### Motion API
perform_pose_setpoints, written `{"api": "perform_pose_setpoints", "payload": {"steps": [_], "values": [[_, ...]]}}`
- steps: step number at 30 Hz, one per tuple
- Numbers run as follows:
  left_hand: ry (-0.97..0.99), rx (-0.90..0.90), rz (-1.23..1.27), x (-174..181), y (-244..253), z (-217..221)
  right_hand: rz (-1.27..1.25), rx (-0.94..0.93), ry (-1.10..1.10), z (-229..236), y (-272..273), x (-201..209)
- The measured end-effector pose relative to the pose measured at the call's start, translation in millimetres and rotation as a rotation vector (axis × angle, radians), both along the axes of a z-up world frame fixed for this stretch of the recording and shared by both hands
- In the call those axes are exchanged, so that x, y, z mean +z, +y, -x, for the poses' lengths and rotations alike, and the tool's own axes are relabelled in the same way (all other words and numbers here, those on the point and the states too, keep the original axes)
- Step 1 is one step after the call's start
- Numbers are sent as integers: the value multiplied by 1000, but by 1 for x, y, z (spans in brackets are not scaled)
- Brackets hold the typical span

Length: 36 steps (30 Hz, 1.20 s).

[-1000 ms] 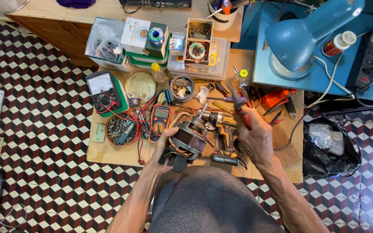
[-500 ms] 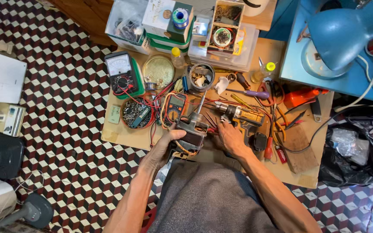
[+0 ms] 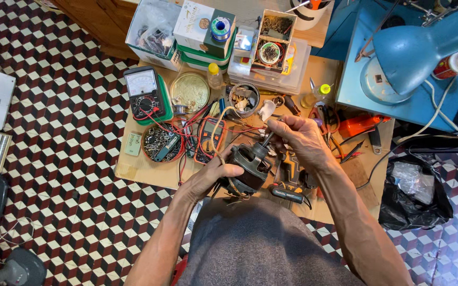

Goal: The person disassembles a small electric motor, uses a cordless drill to remove fasteners, and manipulates internal components and wires. They repeatedly handle the motor housing and rotor, then reassemble the unit and connect wires.

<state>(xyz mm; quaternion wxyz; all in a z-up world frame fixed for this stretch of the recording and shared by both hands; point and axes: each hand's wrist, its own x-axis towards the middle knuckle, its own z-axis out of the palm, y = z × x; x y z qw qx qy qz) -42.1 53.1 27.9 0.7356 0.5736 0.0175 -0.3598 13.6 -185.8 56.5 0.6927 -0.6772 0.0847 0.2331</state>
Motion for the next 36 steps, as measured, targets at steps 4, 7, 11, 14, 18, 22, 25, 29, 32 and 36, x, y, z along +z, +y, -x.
{"api": "perform_pose_setpoints", "payload": {"steps": [4, 7, 11, 14, 18, 22, 25, 29, 32, 36], "values": [[-31, 9, -20, -5, -4, -3, 227, -84, -1, 0, 1, -1], [36, 56, 33, -11, -7, -4, 171, -90, 39, -5, -3, -6], [119, 59, 65, -9, -2, -5, 83, 10, -20, -7, -17, -11], [70, 27, -12, -7, 2, -6, -54, 22, 30, -8, -21, -16], [61, 39, -55, -14, 5, -7, -151, -47, 115, -10, -21, -22], [89, 71, -39, -18, 4, -5, -129, -74, 96, -7, -15, -24], [103, 85, 1, -18, 4, -3, -77, -76, 82, -5, -13, -22], [187, 122, 82, -30, 5, 0, -116, -78, 70, -7, -14, -22], [177, 164, -64, -44, 8, 0, -133, -77, 64, -9, -14, -22], [136, 120, -20, -41, 10, -3, -116, -83, 69, -4, -10, -20]]}}
